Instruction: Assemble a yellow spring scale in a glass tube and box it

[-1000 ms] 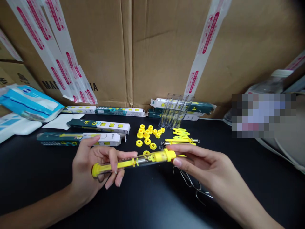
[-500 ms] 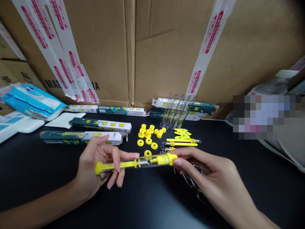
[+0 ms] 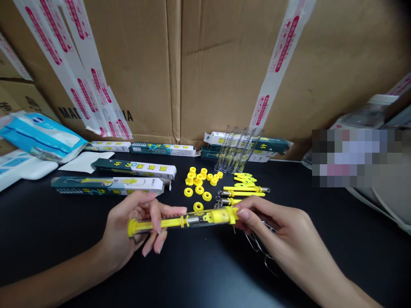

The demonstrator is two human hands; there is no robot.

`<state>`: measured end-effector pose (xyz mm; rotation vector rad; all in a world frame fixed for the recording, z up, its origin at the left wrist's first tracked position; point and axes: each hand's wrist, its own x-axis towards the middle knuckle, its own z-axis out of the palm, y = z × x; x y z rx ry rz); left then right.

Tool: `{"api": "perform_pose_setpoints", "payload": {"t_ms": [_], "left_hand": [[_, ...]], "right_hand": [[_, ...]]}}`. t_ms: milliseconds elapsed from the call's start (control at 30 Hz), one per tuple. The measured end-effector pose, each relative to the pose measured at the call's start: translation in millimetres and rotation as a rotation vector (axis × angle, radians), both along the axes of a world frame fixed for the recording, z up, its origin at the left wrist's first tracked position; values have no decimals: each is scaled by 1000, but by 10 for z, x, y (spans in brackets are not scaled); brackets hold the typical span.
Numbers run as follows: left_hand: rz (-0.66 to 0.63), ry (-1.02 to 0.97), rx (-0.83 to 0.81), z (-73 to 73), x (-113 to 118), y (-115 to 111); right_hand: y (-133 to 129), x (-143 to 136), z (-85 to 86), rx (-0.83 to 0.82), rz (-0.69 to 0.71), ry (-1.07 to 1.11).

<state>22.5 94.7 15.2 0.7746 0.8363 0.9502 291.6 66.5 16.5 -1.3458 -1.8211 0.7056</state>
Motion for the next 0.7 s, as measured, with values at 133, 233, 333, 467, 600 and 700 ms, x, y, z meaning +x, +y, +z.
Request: {"api": "perform_pose_setpoints", "payload": {"t_ms": [133,233,333,467,600,700], "left_hand": [[29,6,12,-6,-7,-2],[27,12,-5,-7,-6,-3],[18,14,-14,-6,-3,-5],[18,19,-14,-7,-6,-6],[-14,-1,-13,-7,-10,-1],[-4,-8,-14,-5,-13,3]], "right_hand": [[10,-45,16,-28,17,267],[19,-70,39,-50,40,373],[20,-69,59,-97,29,365],[19,-55,70,-150,23,307],[25,-56,63,-135,30,271],[31,-65,61,-122,40,282]]}}
